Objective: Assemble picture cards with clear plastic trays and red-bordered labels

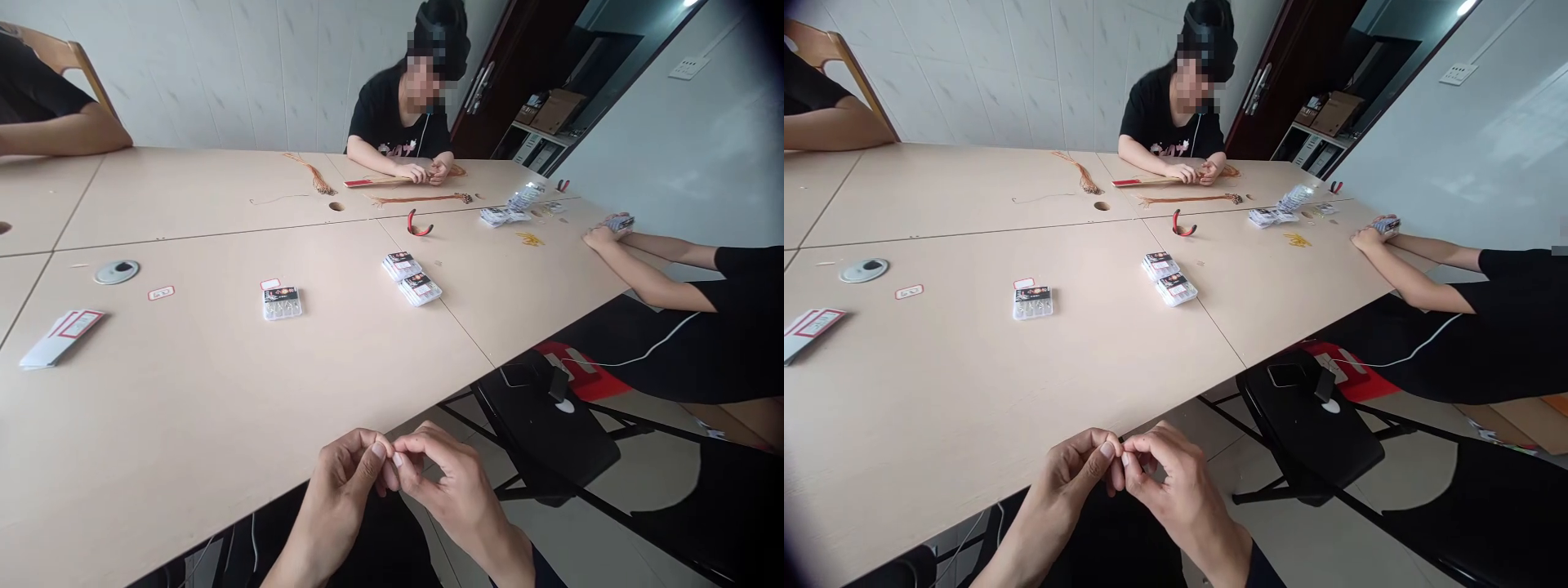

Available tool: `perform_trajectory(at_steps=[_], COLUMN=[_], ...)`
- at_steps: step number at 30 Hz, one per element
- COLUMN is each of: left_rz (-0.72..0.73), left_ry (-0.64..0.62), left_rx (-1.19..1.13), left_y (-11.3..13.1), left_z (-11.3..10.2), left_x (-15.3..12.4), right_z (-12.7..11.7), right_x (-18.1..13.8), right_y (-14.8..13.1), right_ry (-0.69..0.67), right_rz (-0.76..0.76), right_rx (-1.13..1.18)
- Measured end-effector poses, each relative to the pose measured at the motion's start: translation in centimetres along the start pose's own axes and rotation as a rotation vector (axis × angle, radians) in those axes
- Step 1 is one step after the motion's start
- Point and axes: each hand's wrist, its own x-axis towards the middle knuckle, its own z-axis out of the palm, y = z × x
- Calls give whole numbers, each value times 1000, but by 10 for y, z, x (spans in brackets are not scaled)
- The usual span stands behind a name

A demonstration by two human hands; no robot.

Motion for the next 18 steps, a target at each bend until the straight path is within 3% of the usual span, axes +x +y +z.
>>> perform_trajectory(at_steps=[5,11,18], left_rz=[-114,-2,74], left_ry=[-153,-47,14], left_rx=[111,-121,-49], left_y=[-8,-1,7], left_z=[1,8,14], left_x=[-8,-4,-8], right_z=[-9,-9,0], right_x=[-3,-8,-8], right_y=[7,3,-5], right_ry=[63,-4,-60], right_rz=[217,300,421], right_rx=[256,508,844])
